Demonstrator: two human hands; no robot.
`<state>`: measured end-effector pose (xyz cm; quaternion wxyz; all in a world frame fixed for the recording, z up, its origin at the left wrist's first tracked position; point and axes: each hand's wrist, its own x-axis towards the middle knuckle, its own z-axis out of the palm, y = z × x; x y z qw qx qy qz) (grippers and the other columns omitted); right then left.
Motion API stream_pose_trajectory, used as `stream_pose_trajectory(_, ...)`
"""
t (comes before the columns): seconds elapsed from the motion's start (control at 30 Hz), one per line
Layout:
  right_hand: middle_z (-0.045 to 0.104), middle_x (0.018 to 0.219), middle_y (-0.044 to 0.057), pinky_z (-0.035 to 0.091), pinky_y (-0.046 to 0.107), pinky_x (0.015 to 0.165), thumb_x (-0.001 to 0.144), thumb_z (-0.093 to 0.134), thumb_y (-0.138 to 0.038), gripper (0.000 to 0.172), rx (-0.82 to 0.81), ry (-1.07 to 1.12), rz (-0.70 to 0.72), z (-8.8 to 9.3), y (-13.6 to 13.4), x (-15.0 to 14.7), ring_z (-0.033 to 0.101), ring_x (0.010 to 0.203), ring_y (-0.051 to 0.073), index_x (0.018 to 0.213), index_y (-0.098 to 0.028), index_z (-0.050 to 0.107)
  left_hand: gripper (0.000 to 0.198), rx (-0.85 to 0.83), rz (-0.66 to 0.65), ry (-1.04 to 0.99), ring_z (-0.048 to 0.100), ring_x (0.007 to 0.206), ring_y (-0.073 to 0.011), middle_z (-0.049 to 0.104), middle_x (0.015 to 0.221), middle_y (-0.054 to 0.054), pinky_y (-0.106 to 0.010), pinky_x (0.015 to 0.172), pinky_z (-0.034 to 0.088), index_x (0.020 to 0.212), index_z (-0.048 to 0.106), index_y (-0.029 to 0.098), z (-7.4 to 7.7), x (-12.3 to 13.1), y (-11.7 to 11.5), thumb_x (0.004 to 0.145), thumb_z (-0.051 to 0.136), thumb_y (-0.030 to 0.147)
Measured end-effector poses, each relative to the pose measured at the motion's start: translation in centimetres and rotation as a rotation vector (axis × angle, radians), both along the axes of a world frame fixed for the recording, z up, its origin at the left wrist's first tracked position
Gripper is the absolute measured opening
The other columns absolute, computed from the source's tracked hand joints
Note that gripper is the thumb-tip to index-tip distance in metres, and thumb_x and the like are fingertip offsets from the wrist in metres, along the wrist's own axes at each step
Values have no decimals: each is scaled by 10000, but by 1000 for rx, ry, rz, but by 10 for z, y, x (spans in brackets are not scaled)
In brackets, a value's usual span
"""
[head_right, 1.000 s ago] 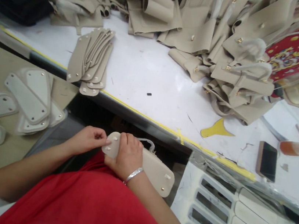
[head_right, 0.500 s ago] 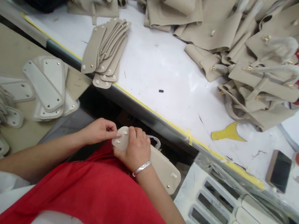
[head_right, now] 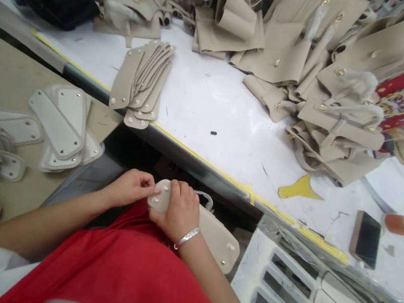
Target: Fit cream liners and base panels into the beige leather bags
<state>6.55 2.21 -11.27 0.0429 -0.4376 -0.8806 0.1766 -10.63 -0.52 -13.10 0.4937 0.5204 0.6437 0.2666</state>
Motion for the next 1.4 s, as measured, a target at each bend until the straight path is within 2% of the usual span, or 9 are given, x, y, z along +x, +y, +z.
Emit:
stream_pose_trajectory(0.13, 535, 1044, 131, 372, 380, 792, 638, 610, -564, 686, 18, -18, -8, -1, 0, -4, 479, 909, 270, 1162, -139, 486, 295, -9, 11, -22, 455, 500, -96, 557, 537, 9, -200, 465, 330, 580, 567, 134, -2, -1, 2, 714, 592, 396)
stream_pose_trajectory(0.3, 530, 1029, 128, 365, 376, 792, 646, 600, -523, 640, 4, -3, 18, -4, 1, -6, 475, 903, 270, 1138, -129, 490, 266, -24, 0, -44, 479, 513, -101, 579, 553, 5, -200, 475, 348, 587, 579, 134, -6, -1, 2, 701, 603, 374)
stream_pose_trajectory(0.6, 528, 1018, 122, 367, 385, 802, 628, 584, -468, 607, 4, -6, 16, -6, -1, -9, 469, 901, 268, 1113, -114, 497, 270, 15, -17, 52, 487, 518, -102, 584, 556, 5, -207, 485, 329, 594, 582, 141, 1, -1, -3, 731, 591, 374)
stream_pose_trajectory(0.87, 536, 1017, 120, 374, 374, 816, 631, 590, -482, 617, -1, 17, 6, -7, -1, -6, 477, 914, 263, 1121, -118, 502, 296, 30, -54, 85, 471, 510, -97, 568, 552, 18, -209, 484, 318, 602, 573, 145, 2, 0, -3, 756, 574, 399)
stream_pose_trajectory(1.13, 539, 1037, 114, 366, 370, 833, 631, 602, -483, 621, -17, 36, 2, -10, 0, -6, 476, 933, 262, 1124, -117, 504, 298, 4, -4, 63, 479, 517, -99, 570, 557, 20, -202, 486, 325, 603, 570, 148, 1, 2, -4, 749, 584, 407)
stream_pose_trajectory(1.4, 546, 1011, 101, 367, 361, 827, 641, 601, -503, 615, 0, 16, -15, -8, 0, -6, 483, 913, 248, 1116, -125, 504, 331, 34, 9, 150, 460, 502, -95, 560, 548, 19, -205, 484, 303, 602, 566, 152, 6, 5, -5, 764, 566, 441)
